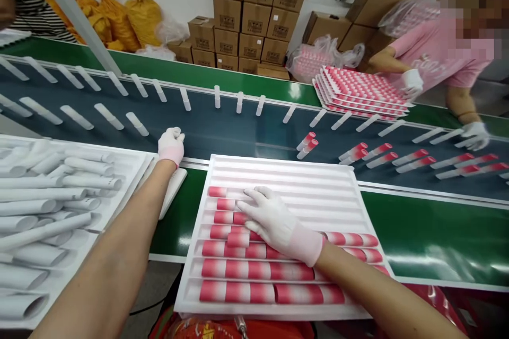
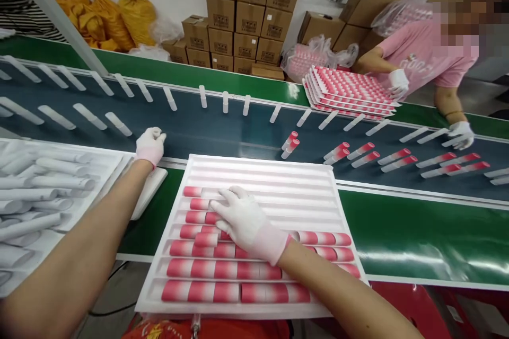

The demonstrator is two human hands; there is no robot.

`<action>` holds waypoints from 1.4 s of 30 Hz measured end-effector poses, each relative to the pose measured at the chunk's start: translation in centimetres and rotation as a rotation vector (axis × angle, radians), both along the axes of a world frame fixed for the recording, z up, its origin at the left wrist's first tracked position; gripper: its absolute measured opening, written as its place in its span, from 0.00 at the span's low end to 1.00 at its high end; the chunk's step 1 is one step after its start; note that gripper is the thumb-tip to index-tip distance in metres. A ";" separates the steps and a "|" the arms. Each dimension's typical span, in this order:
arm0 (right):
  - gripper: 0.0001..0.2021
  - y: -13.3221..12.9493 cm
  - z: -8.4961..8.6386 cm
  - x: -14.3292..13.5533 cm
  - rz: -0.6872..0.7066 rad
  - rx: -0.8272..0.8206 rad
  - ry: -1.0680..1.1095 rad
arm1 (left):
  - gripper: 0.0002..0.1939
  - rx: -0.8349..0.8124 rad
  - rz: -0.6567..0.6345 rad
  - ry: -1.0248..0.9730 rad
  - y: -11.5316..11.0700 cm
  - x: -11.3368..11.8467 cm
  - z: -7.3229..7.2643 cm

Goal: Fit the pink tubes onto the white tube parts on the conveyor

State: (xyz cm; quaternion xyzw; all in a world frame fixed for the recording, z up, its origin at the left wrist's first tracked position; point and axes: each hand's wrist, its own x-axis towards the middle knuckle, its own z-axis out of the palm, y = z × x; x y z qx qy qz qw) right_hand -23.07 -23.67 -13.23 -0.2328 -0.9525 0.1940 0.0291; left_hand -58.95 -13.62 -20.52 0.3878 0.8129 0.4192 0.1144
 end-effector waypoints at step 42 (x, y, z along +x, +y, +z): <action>0.18 6.1 5.4 -1.3 -0.323 -1.062 0.788 | 0.10 -0.516 -0.968 -0.906 -11.3 16.5 11.7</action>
